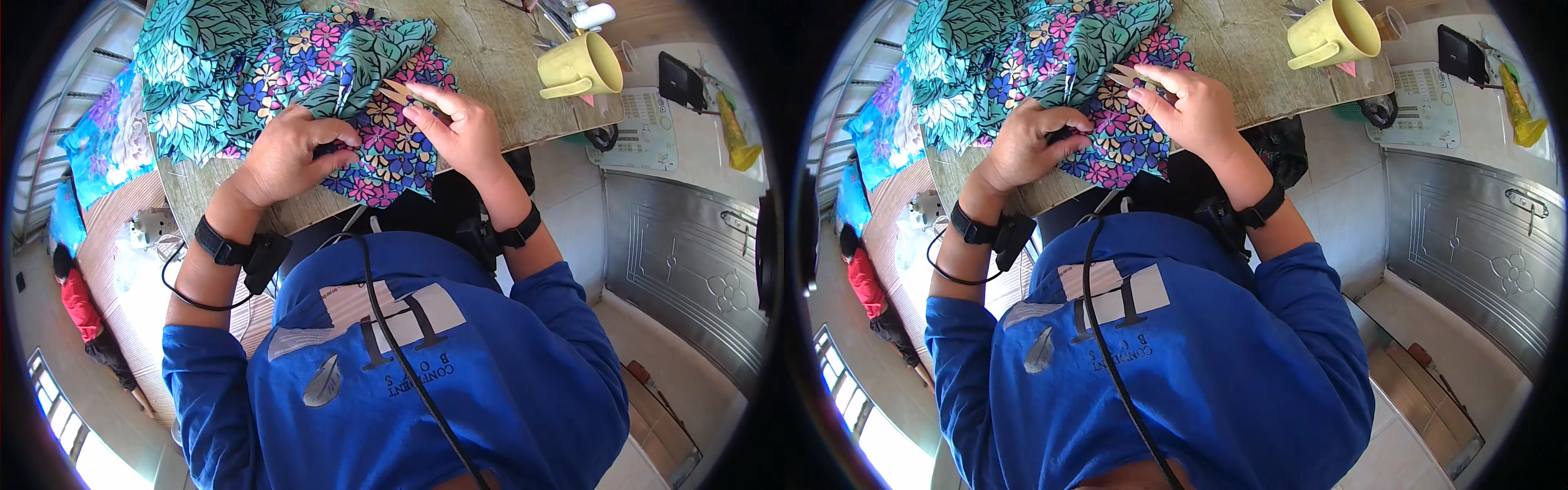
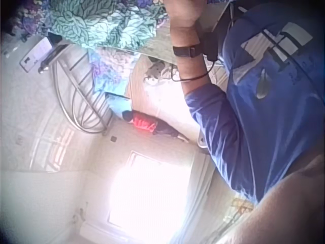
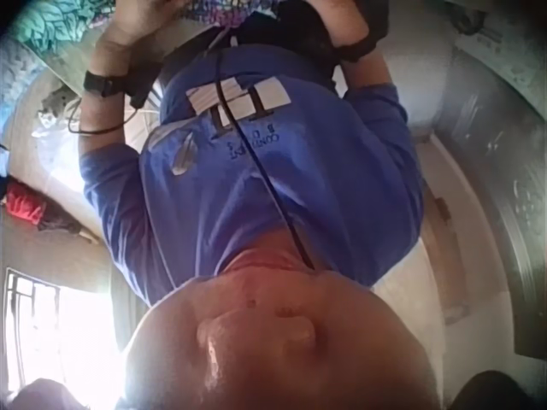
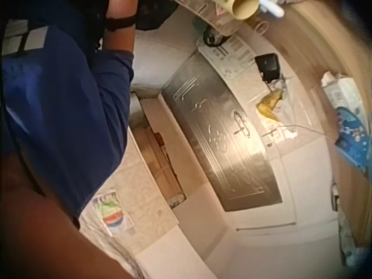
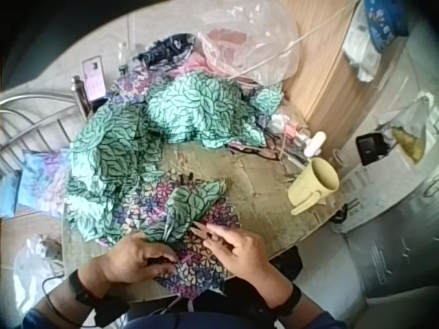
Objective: Organizing and matching patterned fabric pieces on a workspace.
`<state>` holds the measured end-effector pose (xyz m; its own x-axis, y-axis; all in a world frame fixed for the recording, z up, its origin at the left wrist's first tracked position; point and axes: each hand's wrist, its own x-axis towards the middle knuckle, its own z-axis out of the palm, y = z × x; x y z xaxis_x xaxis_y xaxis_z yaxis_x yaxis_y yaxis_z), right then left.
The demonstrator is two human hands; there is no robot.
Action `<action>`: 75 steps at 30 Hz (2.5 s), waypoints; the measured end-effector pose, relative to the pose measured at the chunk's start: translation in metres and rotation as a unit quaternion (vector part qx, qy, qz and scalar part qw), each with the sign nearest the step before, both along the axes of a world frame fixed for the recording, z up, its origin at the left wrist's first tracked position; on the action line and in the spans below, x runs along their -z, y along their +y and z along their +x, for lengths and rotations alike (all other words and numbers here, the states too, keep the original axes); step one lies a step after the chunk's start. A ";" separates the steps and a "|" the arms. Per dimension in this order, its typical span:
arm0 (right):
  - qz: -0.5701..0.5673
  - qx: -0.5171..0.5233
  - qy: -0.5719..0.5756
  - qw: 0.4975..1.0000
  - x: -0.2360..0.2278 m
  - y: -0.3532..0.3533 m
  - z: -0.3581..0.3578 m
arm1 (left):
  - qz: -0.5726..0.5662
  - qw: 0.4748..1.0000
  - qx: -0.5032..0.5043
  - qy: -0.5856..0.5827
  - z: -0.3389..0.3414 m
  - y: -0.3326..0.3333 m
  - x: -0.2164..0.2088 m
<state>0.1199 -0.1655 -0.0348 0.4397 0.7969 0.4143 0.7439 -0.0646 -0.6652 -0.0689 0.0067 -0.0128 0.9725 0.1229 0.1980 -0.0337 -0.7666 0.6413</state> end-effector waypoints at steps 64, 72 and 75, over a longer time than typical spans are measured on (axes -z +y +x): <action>0.063 -0.015 0.075 0.995 0.007 0.001 0.004 | 0.031 0.998 -0.023 -0.046 0.009 -0.012 0.005; 0.069 -0.011 0.056 0.996 0.008 0.002 0.004 | 0.049 0.997 -0.054 -0.035 0.012 -0.020 0.002; 0.058 -0.007 0.039 0.998 0.007 0.002 0.004 | 0.076 0.994 -0.062 -0.056 0.013 -0.023 0.002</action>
